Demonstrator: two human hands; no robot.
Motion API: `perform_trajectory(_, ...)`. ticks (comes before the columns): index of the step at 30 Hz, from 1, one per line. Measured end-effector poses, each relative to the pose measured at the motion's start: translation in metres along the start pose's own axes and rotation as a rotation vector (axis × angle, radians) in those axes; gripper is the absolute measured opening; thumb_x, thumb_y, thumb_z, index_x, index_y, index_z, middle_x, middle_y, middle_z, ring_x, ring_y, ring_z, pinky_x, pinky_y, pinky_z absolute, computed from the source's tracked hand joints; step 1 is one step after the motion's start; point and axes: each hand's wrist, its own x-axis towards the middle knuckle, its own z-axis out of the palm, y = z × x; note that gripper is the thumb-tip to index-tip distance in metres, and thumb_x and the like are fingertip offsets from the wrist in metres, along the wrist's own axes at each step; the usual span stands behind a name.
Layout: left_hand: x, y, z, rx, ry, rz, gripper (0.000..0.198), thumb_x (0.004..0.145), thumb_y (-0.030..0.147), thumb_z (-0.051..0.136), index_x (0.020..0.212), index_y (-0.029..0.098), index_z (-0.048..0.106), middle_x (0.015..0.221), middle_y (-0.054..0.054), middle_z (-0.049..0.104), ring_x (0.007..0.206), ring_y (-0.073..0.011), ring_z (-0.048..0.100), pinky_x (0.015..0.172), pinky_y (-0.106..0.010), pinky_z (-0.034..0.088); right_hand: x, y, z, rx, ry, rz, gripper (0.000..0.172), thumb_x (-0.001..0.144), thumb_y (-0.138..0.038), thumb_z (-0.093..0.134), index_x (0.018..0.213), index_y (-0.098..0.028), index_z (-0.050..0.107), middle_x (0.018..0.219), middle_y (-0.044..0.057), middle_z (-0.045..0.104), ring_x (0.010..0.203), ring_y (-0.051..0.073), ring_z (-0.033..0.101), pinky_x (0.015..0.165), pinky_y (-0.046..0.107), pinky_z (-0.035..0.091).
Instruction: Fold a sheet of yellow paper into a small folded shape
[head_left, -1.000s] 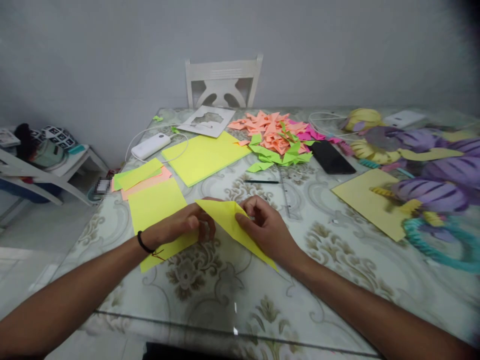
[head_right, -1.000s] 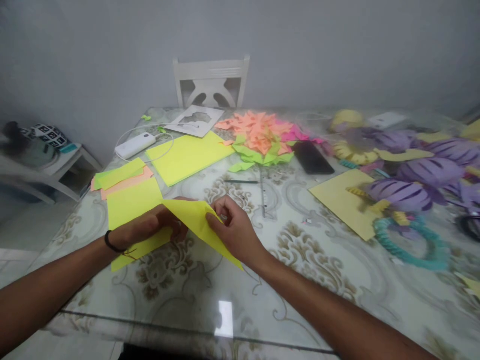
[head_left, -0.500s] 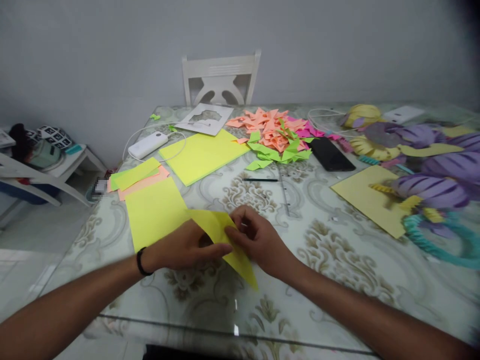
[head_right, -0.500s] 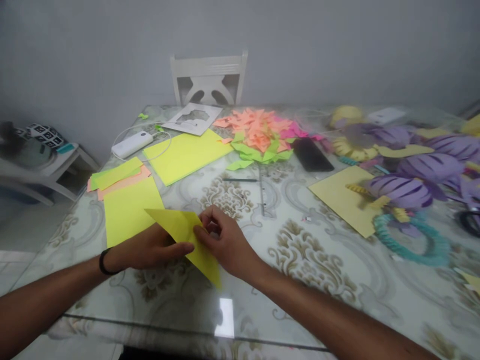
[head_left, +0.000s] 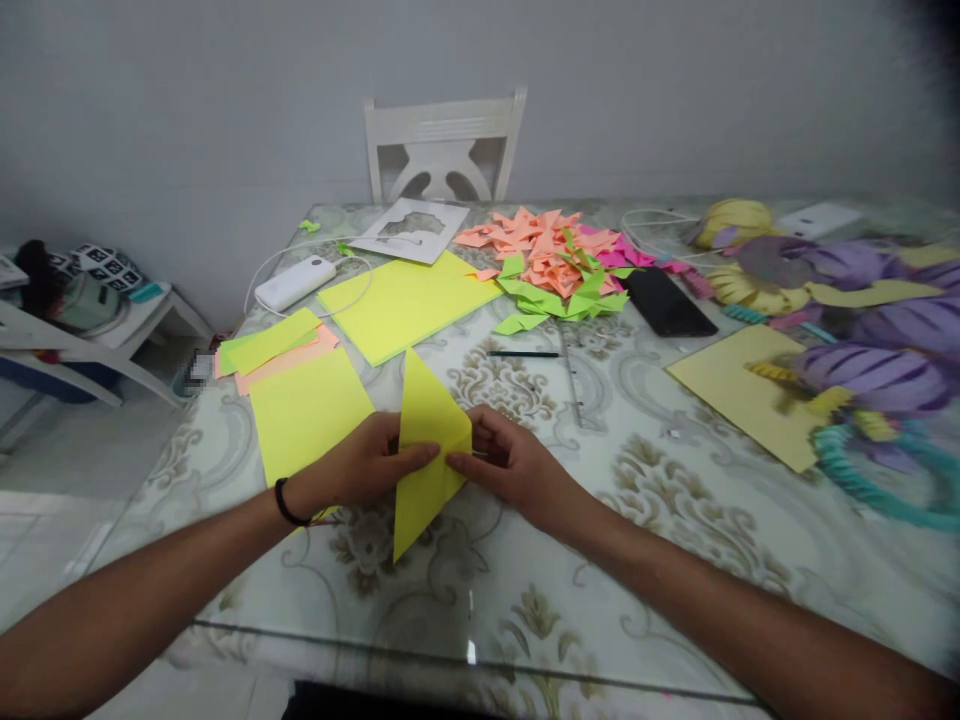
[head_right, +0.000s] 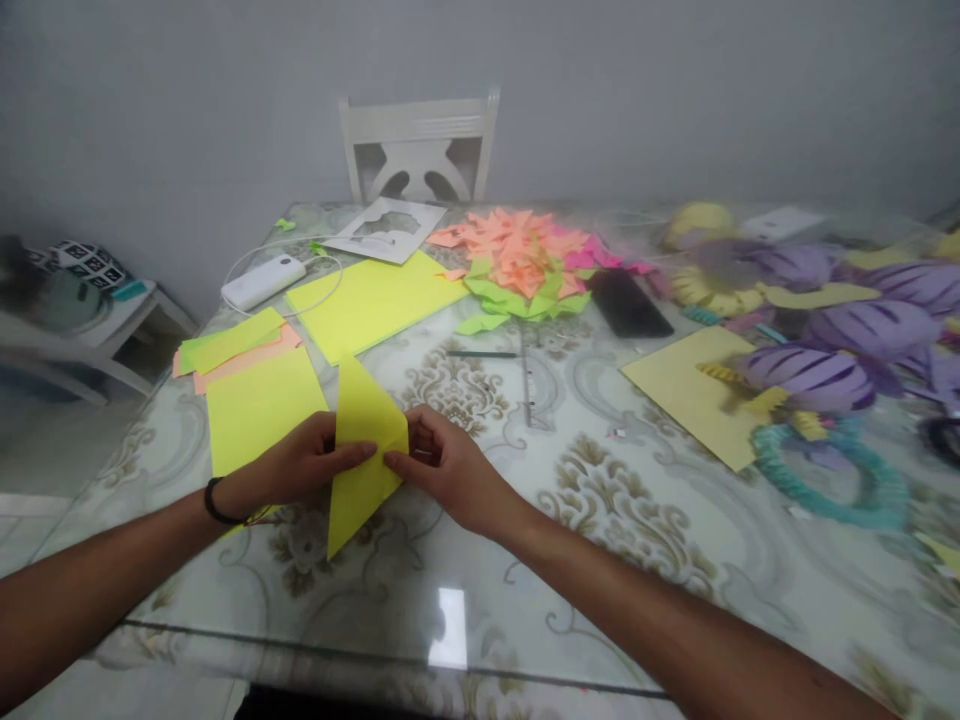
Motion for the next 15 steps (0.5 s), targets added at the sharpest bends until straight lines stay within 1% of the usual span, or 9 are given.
perform_trajectory(5,0.0015,0.0004,0.0006,-0.011,-0.013,-0.029,0.033,0.095,0.044,0.063,0.105,0.014,0.074,0.094,-0.007,0.077,0.076,-0.0189,0.067,0.063,-0.026,0.050,-0.0003,0.0013,0.0008,-0.011,0.001,0.012,0.042,0.074,-0.044,0.087,0.096,-0.022,0.058,0.092,0.002,0.070,0.084,0.017,0.068,0.081,0.032,0.057)
perform_trajectory(9,0.0025,-0.0010,0.0011,-0.010,0.003,-0.050,0.032,0.093,0.044,0.065,0.099,0.014,0.076,0.091,-0.007,0.078,0.074,-0.0180,0.067,0.059,-0.024,0.048,-0.0024,0.0010,0.0021,-0.078,-0.007,0.007,0.039,0.077,-0.044,0.084,0.097,-0.022,0.058,0.089,0.001,0.068,0.083,0.018,0.064,0.074,0.029,0.053)
perform_trajectory(11,0.0025,-0.0009,0.0010,-0.011,0.012,-0.058,0.030,0.093,0.042,0.066,0.098,0.014,0.076,0.091,-0.006,0.078,0.073,-0.0176,0.067,0.059,-0.024,0.048,-0.0036,0.0000,0.0016,-0.172,0.010,0.004,0.035,0.079,-0.044,0.082,0.091,-0.021,0.058,0.081,-0.001,0.062,0.075,0.015,0.058,0.065,0.026,0.047)
perform_trajectory(12,0.0025,-0.0008,0.0008,-0.014,0.018,-0.059,0.029,0.092,0.041,0.066,0.098,0.014,0.076,0.091,-0.006,0.078,0.073,-0.0175,0.067,0.060,-0.024,0.049,-0.0041,-0.0008,0.0011,-0.246,0.026,0.003,0.034,0.081,-0.044,0.080,0.086,-0.021,0.057,0.076,-0.002,0.057,0.069,0.014,0.053,0.060,0.025,0.042)
perform_trajectory(14,0.0023,-0.0010,0.0004,-0.024,0.029,-0.057,0.029,0.092,0.041,0.066,0.099,0.014,0.076,0.092,-0.006,0.078,0.074,-0.0178,0.067,0.060,-0.024,0.049,-0.0043,-0.0029,-0.0006,-0.405,0.057,0.005,0.036,0.084,-0.045,0.076,0.075,-0.020,0.052,0.067,-0.004,0.047,0.062,0.012,0.042,0.053,0.025,0.031)
perform_trajectory(15,0.0023,-0.0013,0.0002,-0.033,0.032,-0.058,0.030,0.092,0.041,0.066,0.100,0.014,0.075,0.092,-0.007,0.078,0.074,-0.0181,0.067,0.061,-0.024,0.050,-0.0040,-0.0041,-0.0016,-0.465,0.064,0.007,0.038,0.086,-0.046,0.074,0.071,-0.020,0.050,0.065,-0.005,0.043,0.060,0.011,0.038,0.052,0.025,0.028)
